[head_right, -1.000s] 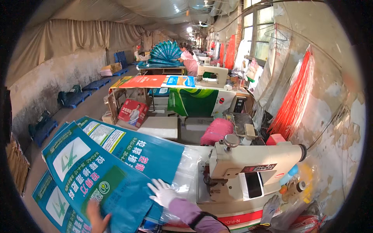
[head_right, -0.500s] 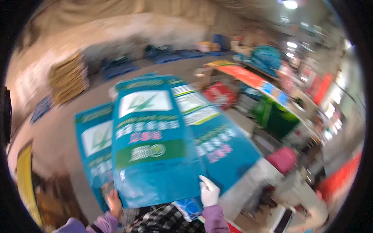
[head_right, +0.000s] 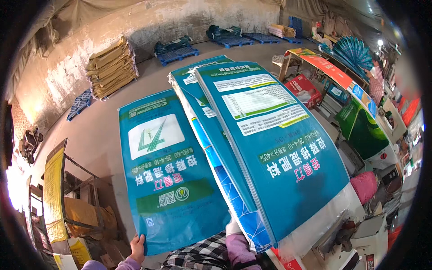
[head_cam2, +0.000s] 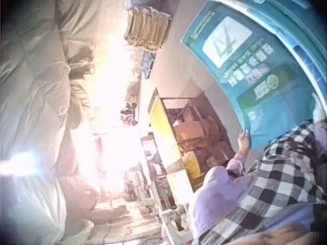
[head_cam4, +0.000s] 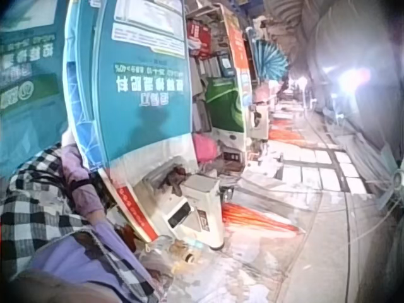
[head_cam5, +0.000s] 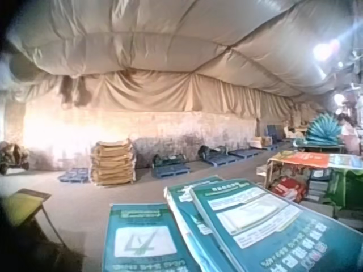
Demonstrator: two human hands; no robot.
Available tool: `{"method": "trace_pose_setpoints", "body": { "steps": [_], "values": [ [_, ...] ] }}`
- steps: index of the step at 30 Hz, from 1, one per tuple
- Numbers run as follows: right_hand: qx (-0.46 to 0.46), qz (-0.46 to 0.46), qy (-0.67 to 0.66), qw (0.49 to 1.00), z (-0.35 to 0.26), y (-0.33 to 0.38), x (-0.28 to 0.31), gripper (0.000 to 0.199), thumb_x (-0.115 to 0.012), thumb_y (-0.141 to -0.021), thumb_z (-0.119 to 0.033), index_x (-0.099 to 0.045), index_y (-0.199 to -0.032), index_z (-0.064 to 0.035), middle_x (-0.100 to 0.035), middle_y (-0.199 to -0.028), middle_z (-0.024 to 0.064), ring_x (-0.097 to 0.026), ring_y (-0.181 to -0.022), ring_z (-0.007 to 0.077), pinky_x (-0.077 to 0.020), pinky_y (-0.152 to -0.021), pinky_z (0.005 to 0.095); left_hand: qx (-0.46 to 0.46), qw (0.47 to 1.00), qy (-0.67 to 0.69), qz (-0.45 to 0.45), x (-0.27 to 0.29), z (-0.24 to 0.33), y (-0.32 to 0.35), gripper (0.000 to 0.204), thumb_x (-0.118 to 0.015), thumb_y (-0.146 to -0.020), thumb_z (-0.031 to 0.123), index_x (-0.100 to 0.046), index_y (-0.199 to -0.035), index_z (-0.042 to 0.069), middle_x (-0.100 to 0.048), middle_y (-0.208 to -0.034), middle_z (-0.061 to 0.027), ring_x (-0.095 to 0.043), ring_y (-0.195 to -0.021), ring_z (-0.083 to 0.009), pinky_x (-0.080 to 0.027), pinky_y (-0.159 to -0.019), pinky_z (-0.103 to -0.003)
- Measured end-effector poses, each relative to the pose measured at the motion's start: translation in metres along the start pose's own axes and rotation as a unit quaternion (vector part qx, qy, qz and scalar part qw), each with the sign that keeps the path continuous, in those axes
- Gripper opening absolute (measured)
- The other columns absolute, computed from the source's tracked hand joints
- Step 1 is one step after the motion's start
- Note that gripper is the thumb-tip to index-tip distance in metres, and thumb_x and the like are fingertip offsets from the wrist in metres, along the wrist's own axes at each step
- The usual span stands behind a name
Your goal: Sew and seal large woven plastic fertilizer bags using an industrial sewing machine in a manufacturing setting.
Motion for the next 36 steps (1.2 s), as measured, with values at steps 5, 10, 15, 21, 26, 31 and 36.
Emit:
{"method": "trace_pose_setpoints", "body": {
  "steps": [5, 10, 15, 21, 26, 31, 36],
  "values": [
    [-0.004, 0.079, 0.068, 0.995, -0.008, 0.001, 0.006, 0.042, -0.055, -0.088, -0.009, -0.061, -0.129, -0.0078, -0.059, -0.129, 0.0247, -0.056, -0.12, 0.0399, -0.0423, -0.104, 0.0489, 0.265, 0.943, -0.128, -0.154, -0.007, -0.045, -0.026, 0.011, -0.064, -0.095, 0.012, -0.069, -0.1, 0.003, -0.068, -0.093, -0.0054, -0.063, -0.084, -0.018, -0.051, -0.078, -0.035],
    [0.021, -0.255, 0.106, 0.961, -0.097, 0.025, 0.101, 0.043, -0.066, -0.082, -0.029, -0.062, -0.121, -0.0114, -0.053, -0.132, 0.0253, -0.05, -0.124, 0.0432, -0.0442, -0.1, 0.0502, 0.059, 0.985, 0.103, -0.125, -0.014, 0.093, -0.113, 0.033, -0.051, -0.101, 0.036, -0.057, -0.124, 0.013, -0.061, -0.109, -0.0055, -0.06, -0.086, -0.014, -0.052, -0.065, -0.032],
    [0.114, -0.011, -0.048, 0.992, -0.192, 0.04, 0.406, 0.034, -0.068, -0.091, -0.023, -0.065, -0.122, -0.0073, -0.069, -0.107, 0.0091, -0.068, -0.093, 0.0239, -0.0535, -0.085, 0.0383, -0.515, 0.845, 0.01, -0.143, -0.096, 0.337, -0.132, 0.051, -0.051, -0.103, 0.026, -0.043, -0.144, -0.003, -0.052, -0.141, -0.0151, -0.048, -0.131, -0.0242, -0.041, -0.108, -0.039],
    [0.099, 0.24, -0.141, 0.955, -0.259, 0.189, 0.571, 0.054, -0.065, -0.092, -0.029, -0.045, -0.139, -0.012, -0.05, -0.136, 0.0129, -0.048, -0.125, 0.0261, -0.0441, -0.1, 0.0439, -0.669, 0.512, -0.108, -0.528, -0.278, 0.397, 0.077, 0.05, -0.055, -0.099, 0.026, -0.045, -0.141, -0.002, -0.053, -0.138, -0.0154, -0.049, -0.128, -0.0249, -0.041, -0.107, -0.039],
    [-0.192, 0.342, 0.147, 0.908, -0.197, 0.273, 0.515, 0.05, -0.065, -0.092, -0.027, -0.047, -0.136, -0.0112, -0.051, -0.131, 0.0126, -0.05, -0.12, 0.0259, -0.0448, -0.097, 0.043, -0.653, 0.417, -0.143, -0.616, -0.377, 0.359, 0.174, 0.05, -0.057, -0.097, 0.026, -0.047, -0.138, -0.001, -0.054, -0.136, -0.0155, -0.05, -0.126, -0.0254, -0.042, -0.105, -0.039],
    [-0.249, 0.346, 0.172, 0.888, -0.169, 0.278, 0.486, 0.046, -0.064, -0.091, -0.026, -0.048, -0.132, -0.0104, -0.052, -0.126, 0.0123, -0.051, -0.114, 0.0256, -0.0456, -0.094, 0.0422, -0.648, 0.421, -0.186, -0.607, -0.444, 0.316, 0.2, 0.05, -0.06, -0.094, 0.026, -0.05, -0.136, 0.0, -0.055, -0.134, -0.0157, -0.051, -0.124, -0.026, -0.042, -0.104, -0.039],
    [-0.267, 0.346, 0.164, 0.884, -0.149, 0.264, 0.471, 0.043, -0.064, -0.091, -0.024, -0.05, -0.128, -0.0096, -0.054, -0.12, 0.012, -0.052, -0.109, 0.0254, -0.0463, -0.091, 0.0414, -0.654, 0.43, -0.235, -0.577, -0.48, 0.292, 0.195, 0.049, -0.063, -0.092, 0.026, -0.052, -0.133, 0.002, -0.056, -0.131, -0.0159, -0.052, -0.122, -0.0265, -0.042, -0.103, -0.039]
  ]
}}
Point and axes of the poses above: each hand's wrist, its own y-axis away from the middle knuckle, its own x-axis out of the back of the hand, z = x × y, the point moved 1 cm from there along -y, towards the middle knuckle
